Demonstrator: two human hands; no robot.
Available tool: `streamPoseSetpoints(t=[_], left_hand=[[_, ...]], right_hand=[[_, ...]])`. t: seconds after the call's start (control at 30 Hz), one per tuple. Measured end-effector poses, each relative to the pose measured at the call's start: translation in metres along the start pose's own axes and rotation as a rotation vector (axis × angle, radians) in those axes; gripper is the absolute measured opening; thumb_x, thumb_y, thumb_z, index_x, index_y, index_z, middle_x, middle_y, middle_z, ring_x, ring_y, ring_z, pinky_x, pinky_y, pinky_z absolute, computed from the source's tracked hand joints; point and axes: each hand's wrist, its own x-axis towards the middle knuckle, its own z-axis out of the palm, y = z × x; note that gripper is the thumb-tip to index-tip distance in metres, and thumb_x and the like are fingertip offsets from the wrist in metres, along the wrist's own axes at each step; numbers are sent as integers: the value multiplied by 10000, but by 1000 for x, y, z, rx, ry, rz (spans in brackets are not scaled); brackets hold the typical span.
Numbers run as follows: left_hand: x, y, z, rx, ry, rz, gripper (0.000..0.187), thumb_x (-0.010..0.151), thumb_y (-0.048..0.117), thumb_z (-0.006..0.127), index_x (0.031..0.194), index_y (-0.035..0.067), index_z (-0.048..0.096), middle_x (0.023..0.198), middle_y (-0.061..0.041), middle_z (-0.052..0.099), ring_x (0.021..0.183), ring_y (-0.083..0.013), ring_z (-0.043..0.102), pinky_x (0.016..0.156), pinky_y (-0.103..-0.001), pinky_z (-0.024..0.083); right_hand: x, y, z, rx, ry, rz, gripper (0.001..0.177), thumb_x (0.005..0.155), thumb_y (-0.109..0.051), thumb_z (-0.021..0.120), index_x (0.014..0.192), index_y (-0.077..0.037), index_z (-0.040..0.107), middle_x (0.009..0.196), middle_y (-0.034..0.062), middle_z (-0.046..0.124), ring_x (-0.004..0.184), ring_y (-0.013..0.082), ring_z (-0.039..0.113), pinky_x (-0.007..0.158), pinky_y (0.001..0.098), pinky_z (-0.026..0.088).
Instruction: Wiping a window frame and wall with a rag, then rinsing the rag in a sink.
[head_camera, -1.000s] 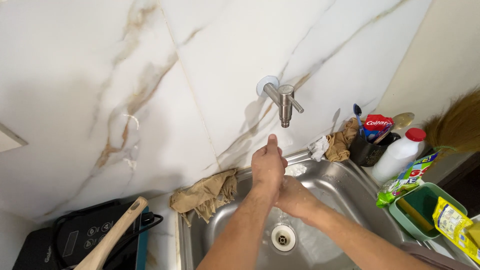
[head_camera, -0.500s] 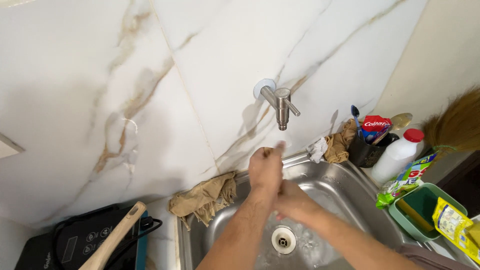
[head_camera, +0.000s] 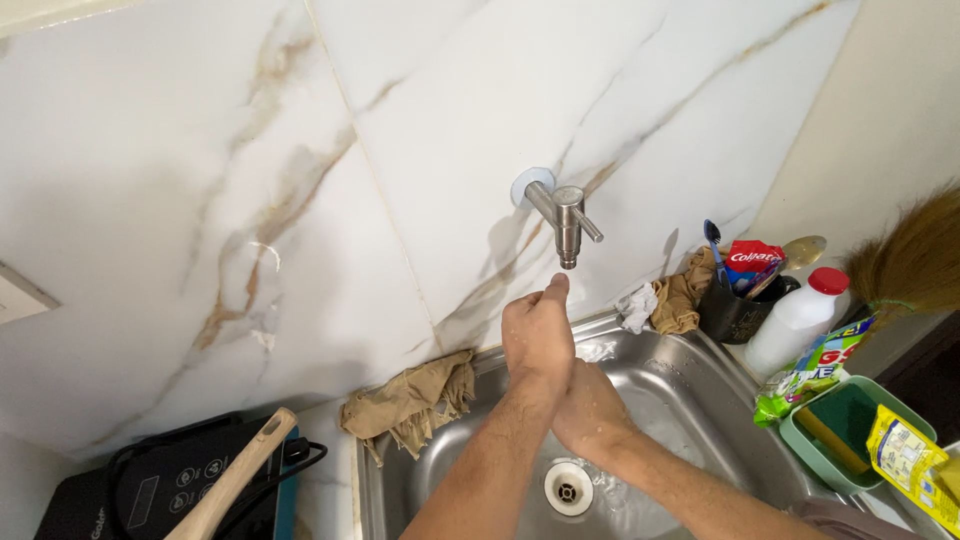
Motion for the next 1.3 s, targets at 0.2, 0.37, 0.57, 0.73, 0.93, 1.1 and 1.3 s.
streamPoseSetpoints(t=[0.2,0.37,0.57,0.73,0.93,1.1,1.3], left_hand=[[-3,-1,0,-2,52,27,566,945,438,574,604,6,441,595,-103,452,640,-249,433,695,-456,424],[-5,1,-3,42,24,-19,554,960,445,552,617,17,479,623,-111,497,664,-243,482,728,-461,442],[-11,5,-5,83,45,-24,546,948,444,554,622,6,524,646,-120,557,694,-258,533,755,-454,451],[0,-11,-7,50,34,11,532,931,433,580,635,-7,539,626,-138,568,671,-277,529,721,-452,450],[15,-26,-22,151,-91,142,403,853,431,715,877,28,709,758,-101,692,741,-257,638,772,-422,510],[4,-7,-51,598,-82,159,450,919,455,604,1012,63,804,969,-161,780,915,-312,700,881,-406,518],[15,-13,-67,124,-15,199,377,891,345,643,988,4,773,938,-136,784,906,-260,706,882,-385,520]], right_hand=[[-8,-13,-3,-160,-22,99,291,873,-255,639,797,18,705,720,145,742,725,294,742,703,485,551],[-4,-3,5,-185,13,41,286,855,-284,658,787,-10,707,709,117,726,721,272,722,700,480,547],[-8,-10,5,-184,-32,96,291,868,-314,646,864,-27,697,791,99,743,805,253,737,742,447,552],[0,5,9,-133,-15,56,325,869,-341,627,881,-25,706,801,113,763,810,244,758,727,427,547],[22,27,-4,251,-110,2,329,825,-300,751,930,11,762,814,71,768,742,182,692,668,373,546],[24,17,-40,545,-272,276,399,819,-260,685,1202,-171,620,885,-1,553,754,125,468,678,325,377],[27,0,-50,850,-227,300,327,833,-224,658,1151,-171,713,1002,-4,732,939,152,650,819,330,464]])
